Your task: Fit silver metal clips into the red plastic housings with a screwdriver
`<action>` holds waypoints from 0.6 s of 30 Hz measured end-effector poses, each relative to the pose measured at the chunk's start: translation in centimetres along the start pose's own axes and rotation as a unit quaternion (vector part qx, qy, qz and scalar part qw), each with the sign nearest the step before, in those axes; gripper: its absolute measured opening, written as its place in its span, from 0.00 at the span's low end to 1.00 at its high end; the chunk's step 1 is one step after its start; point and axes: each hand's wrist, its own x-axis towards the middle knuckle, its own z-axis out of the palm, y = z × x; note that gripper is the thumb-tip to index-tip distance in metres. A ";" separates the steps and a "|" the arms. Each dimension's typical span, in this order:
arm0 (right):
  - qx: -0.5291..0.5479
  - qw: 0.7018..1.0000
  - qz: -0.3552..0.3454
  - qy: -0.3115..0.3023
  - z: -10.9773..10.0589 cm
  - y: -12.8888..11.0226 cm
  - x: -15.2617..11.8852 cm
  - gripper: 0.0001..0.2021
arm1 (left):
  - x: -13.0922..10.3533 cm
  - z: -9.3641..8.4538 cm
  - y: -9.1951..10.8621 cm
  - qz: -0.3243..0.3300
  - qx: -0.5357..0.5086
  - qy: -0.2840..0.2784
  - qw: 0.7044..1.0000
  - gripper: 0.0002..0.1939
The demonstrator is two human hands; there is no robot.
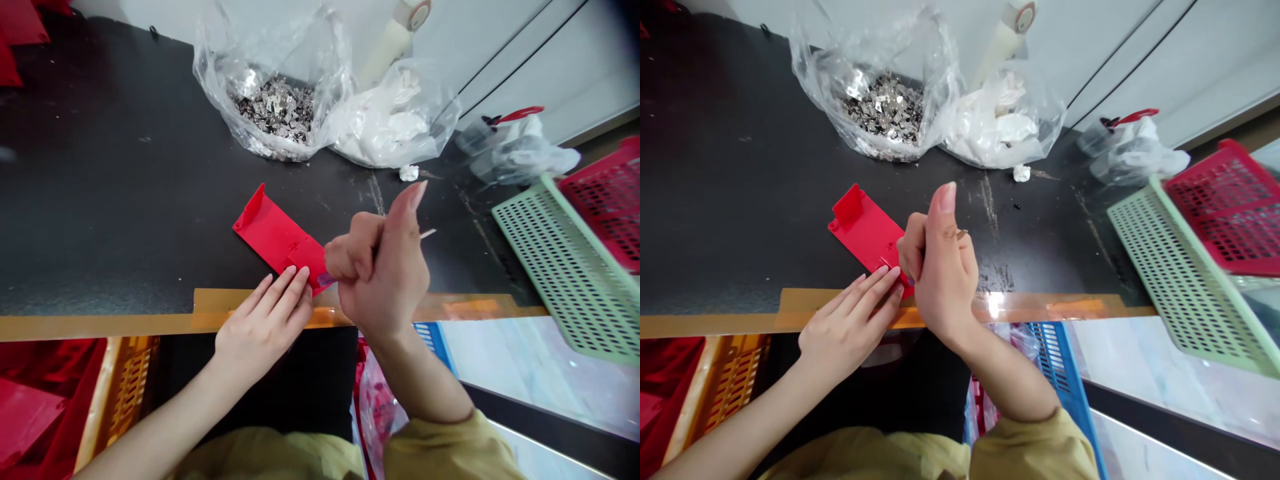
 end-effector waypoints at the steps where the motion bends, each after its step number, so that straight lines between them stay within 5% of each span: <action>1: 0.000 1.000 -0.006 -0.005 0.1 0.1 0.0 0.33 | 0.0 0.0 0.0 0.000 -0.001 -0.002 1.000 0.13; 18: -0.137 0.983 0.060 -0.109 1.5 1.2 -1.3 0.26 | -0.5 0.4 0.0 -0.009 -0.019 0.017 1.000 0.14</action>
